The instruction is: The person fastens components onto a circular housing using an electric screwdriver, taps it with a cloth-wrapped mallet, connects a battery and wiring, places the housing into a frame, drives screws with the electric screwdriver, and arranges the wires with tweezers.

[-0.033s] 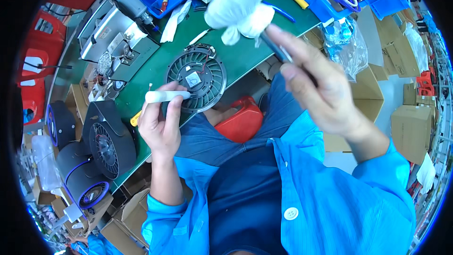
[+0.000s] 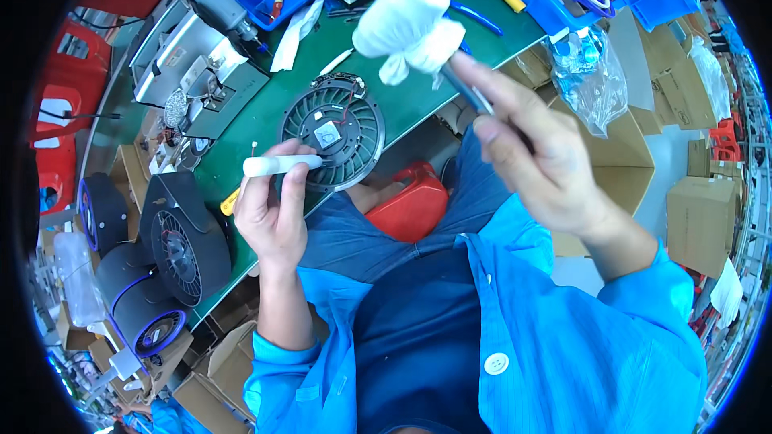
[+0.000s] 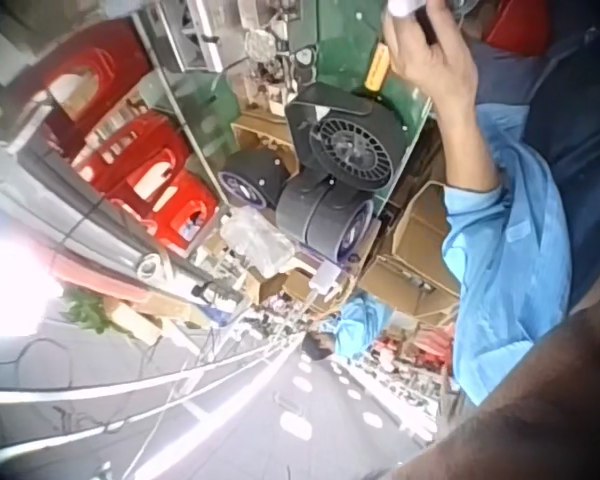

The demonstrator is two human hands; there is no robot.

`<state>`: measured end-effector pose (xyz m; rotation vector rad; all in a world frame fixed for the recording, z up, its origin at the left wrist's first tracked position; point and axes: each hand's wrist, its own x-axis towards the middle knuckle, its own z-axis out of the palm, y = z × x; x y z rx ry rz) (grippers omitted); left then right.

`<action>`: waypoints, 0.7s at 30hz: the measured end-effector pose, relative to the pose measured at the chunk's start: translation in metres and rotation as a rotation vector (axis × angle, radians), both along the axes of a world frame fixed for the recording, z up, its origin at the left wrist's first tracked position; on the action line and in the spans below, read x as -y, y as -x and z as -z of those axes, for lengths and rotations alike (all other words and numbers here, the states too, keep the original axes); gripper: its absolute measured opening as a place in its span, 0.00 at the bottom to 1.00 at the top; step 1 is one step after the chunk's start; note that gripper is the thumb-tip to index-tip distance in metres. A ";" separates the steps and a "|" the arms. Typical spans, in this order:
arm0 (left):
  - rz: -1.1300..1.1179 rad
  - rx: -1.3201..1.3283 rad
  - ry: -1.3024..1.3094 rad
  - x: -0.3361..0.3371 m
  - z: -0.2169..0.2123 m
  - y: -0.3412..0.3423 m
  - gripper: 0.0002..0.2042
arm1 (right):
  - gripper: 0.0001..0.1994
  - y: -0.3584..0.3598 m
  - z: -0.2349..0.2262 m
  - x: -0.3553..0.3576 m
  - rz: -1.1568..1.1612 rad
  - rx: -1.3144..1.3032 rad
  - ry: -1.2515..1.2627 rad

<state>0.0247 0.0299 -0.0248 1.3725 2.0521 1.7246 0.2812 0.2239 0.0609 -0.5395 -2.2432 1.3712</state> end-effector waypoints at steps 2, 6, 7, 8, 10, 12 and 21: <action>-0.020 0.018 -0.012 0.001 0.003 -0.004 0.09 | 0.28 -0.001 0.013 0.006 0.048 0.027 0.117; 0.041 -0.063 0.027 -0.010 -0.003 -0.003 0.08 | 0.29 -0.002 0.020 0.005 -0.073 -0.011 -0.159; 0.049 -0.091 0.039 -0.011 -0.004 -0.001 0.09 | 0.29 0.000 0.020 0.000 -0.106 -0.024 -0.236; 0.056 -0.119 0.049 -0.011 -0.004 0.001 0.09 | 0.30 0.002 0.019 -0.005 -0.140 -0.038 -0.315; 0.055 -0.151 0.051 -0.012 -0.004 0.002 0.09 | 0.30 0.006 0.008 -0.014 -0.179 -0.056 -0.403; 0.109 -0.116 0.044 -0.011 0.000 0.001 0.10 | 0.32 0.009 -0.009 -0.016 -0.251 -0.034 -0.472; 0.169 -0.284 0.087 -0.014 -0.009 0.005 0.12 | 0.38 0.028 -0.055 -0.010 -0.423 -0.209 -0.698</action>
